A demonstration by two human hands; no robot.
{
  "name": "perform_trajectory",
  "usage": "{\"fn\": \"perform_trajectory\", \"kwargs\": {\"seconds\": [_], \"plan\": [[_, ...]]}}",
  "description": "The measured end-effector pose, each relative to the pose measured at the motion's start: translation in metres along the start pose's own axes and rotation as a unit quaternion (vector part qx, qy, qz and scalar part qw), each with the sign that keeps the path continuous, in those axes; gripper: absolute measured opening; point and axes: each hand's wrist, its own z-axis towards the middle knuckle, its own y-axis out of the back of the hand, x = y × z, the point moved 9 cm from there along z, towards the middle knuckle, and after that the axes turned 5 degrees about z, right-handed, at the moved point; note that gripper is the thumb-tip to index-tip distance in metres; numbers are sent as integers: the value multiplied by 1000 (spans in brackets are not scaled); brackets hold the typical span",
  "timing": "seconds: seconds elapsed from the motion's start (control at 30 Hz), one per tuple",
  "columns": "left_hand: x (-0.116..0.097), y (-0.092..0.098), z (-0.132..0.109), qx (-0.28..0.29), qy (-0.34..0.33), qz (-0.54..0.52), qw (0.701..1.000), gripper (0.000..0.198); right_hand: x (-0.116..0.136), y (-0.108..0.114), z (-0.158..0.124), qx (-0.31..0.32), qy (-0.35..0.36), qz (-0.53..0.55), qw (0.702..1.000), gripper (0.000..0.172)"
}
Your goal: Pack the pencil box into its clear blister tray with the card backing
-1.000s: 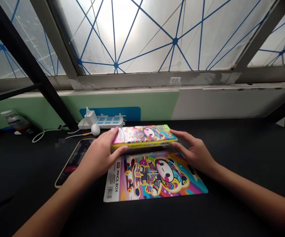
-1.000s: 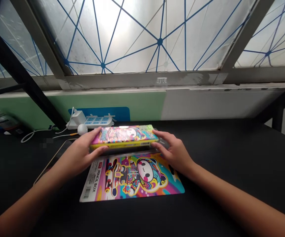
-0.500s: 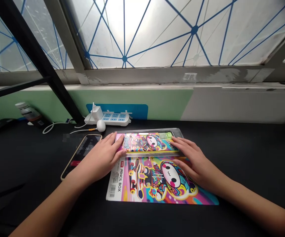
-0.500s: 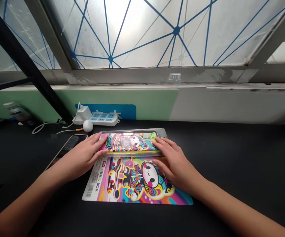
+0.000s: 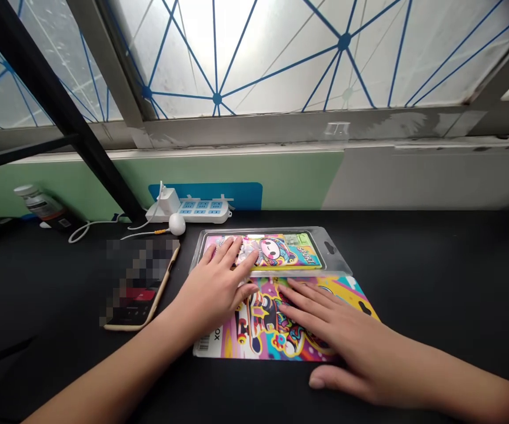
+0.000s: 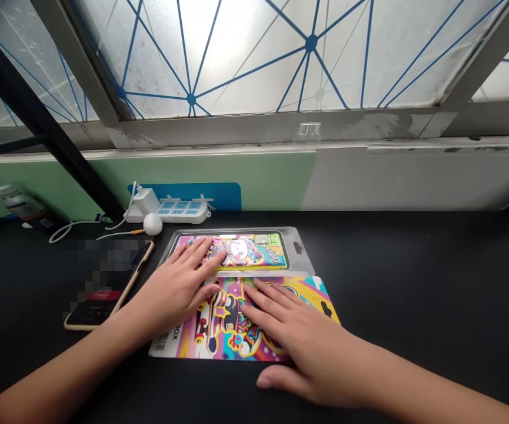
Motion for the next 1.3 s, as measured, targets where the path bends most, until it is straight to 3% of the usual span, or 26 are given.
{"fn": "perform_trajectory", "kwargs": {"seconds": [0.17, 0.4, 0.6, 0.73, 1.0, 1.3], "plan": [[9, 3, 1, -10, 14, -8, 1000, 51, -8, 1, 0, 29, -34, 26, 999, 89], [10, 6, 0, -16, 15, 18, 1000, 53, -10, 15, -1, -50, -39, 23, 998, 58], [12, 2, -1, -18, 19, 35, 999, 58, -20, 22, 1, -131, -110, -21, 985, 53], [12, 0, -3, -10, 27, 40, 999, 56, -24, 24, 0, -154, -151, -34, 976, 43], [13, 2, -3, 9, 44, 16, 999, 50, -23, 32, -4, -203, -156, -11, 967, 19], [12, 3, -4, -11, 44, 13, 999, 50, -9, 22, 2, -147, -142, -46, 978, 30]]}}
